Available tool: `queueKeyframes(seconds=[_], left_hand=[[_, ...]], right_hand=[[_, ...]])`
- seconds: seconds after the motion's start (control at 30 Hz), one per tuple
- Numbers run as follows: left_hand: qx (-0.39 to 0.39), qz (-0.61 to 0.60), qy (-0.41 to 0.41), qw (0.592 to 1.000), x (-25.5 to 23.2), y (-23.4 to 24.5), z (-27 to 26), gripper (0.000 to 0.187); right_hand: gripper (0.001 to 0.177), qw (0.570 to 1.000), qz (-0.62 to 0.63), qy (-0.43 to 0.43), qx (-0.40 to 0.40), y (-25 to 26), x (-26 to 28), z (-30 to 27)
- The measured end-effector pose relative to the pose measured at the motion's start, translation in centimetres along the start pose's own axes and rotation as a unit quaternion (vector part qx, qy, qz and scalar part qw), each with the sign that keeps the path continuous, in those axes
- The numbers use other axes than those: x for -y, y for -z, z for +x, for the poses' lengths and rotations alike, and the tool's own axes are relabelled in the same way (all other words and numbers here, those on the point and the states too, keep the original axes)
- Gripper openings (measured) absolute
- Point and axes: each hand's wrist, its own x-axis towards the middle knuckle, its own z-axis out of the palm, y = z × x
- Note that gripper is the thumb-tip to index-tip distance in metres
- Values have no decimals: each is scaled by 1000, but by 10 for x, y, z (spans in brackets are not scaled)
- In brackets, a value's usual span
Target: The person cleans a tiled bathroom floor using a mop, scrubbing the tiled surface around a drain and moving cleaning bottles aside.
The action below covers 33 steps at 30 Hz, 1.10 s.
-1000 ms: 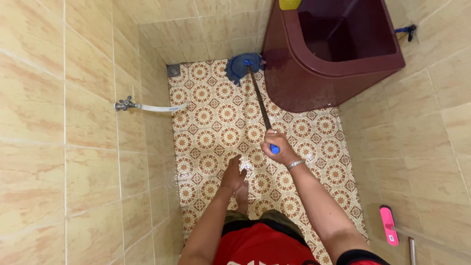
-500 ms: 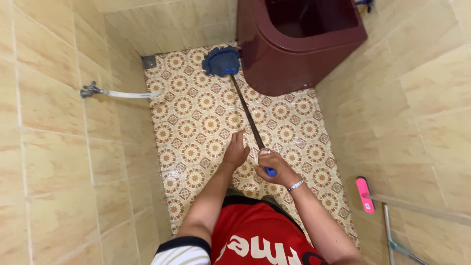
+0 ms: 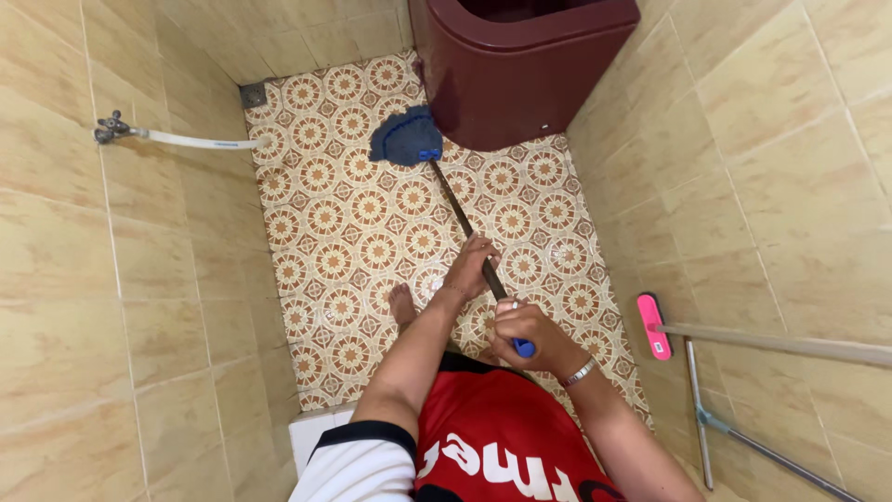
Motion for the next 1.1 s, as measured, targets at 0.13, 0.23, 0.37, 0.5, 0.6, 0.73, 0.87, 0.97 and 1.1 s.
queueKeyframes(seconds=[0.13, 0.23, 0.37, 0.5, 0.6, 0.73, 0.87, 0.97, 1.1], left_hand=[[-35, 24, -69, 997, -22, -22, -5, 19], [47, -4, -25, 999, -46, -31, 0, 31], [72, -52, -50, 995, -81, -66, 22, 30], [25, -88, -133, 987, -98, -107, 46, 26], [36, -97, -146, 984, -112, -130, 68, 25], [89, -84, -181, 976, -130, -142, 95, 23], [66, -121, -164, 977, -151, -162, 139, 24], [23, -143, -154, 977, -164, -174, 178, 22], [-102, -180, -97, 974, -193, -193, 240, 26]], right_hand=[[37, 1000, 4, 5, -7, 13, 20, -24], [34, 999, 10, -12, -36, 28, 36, -43], [28, 991, 6, -68, -116, 67, 51, -67], [29, 986, -1, -95, -134, 106, 61, -80], [32, 981, 6, -122, -149, 126, 62, -80], [29, 975, -15, -146, -168, 153, 57, -82], [33, 973, -26, -142, -180, 190, 37, -73], [33, 968, -17, -141, -206, 224, 18, -57], [32, 896, 47, -95, -432, 255, -19, -25]])
